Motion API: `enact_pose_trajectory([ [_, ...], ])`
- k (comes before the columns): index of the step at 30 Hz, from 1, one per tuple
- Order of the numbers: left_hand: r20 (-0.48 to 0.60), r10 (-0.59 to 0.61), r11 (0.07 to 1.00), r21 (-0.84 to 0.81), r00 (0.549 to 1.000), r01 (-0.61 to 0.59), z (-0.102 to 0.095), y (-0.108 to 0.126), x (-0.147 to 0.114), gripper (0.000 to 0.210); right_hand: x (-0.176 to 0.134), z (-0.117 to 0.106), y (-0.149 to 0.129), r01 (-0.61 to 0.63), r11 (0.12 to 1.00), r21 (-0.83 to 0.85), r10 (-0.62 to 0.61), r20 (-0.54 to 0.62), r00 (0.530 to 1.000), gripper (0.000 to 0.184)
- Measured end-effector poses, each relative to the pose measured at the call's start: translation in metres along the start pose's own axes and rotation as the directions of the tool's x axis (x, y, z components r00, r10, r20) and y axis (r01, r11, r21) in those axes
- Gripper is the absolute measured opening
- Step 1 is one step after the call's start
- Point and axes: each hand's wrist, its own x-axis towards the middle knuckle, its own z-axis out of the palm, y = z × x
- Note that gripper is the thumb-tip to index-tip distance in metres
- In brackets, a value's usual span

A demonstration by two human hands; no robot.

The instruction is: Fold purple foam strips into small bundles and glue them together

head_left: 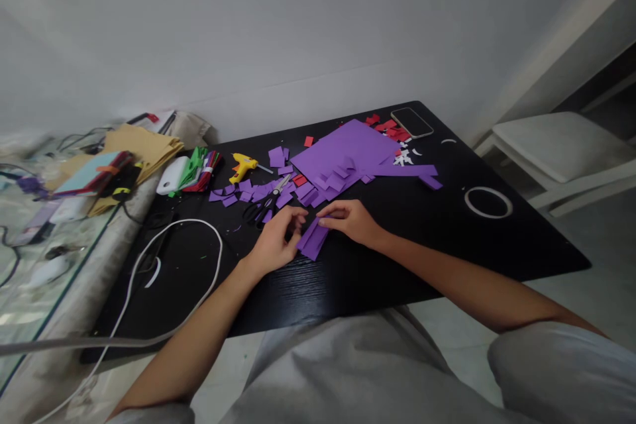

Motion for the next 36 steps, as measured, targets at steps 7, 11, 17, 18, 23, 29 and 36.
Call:
enact_pose_trajectory([
  [7, 0.194, 0.094, 0.983, -0.173, 0.976, -0.06, -0.013, 0.01, 0.001, 0.069, 0.003, -0.001, 0.005, 0.056, 0.992, -0.113, -0.065, -0.079, 0.995, 0.025],
  [11, 0.131, 0.041, 0.997, -0.066, 0.991, -0.033, -0.011, 0.011, 0.0, 0.06, 0.003, -0.003, 0.006, 0.087, 0.975, -0.202, -0.123, -0.174, 0.977, 0.023],
  [17, -0.053, -0.045, 0.995, 0.088, 0.998, 0.05, 0.001, 0.006, -0.001, 0.029, 0.004, -0.003, 0.007, 0.106, 0.987, -0.121, -0.128, -0.191, 0.973, 0.019],
  [18, -0.068, -0.039, 0.995, 0.089, 0.997, 0.045, 0.002, 0.005, -0.001, 0.027, 0.004, -0.002, 0.007, 0.113, 0.989, -0.1, -0.13, -0.178, 0.975, 0.018],
  [23, -0.089, 0.008, 0.995, 0.096, 0.996, 0.0, 0.002, 0.003, 0.002, 0.02, 0.005, -0.002, 0.008, 0.167, 0.982, -0.085, -0.178, -0.146, 0.973, 0.015],
  [29, -0.12, 0.005, 0.997, 0.078, 0.993, 0.004, 0.0, 0.005, 0.004, 0.014, 0.005, -0.002, 0.006, 0.118, 0.99, -0.073, -0.126, -0.123, 0.984, 0.02],
  [36, -0.18, -0.028, 0.999, 0.033, 0.983, 0.035, 0.0, 0.009, 0.004, 0.013, 0.005, -0.001, 0.009, 0.075, 0.997, 0.036, -0.07, -0.12, 0.99, 0.033],
])
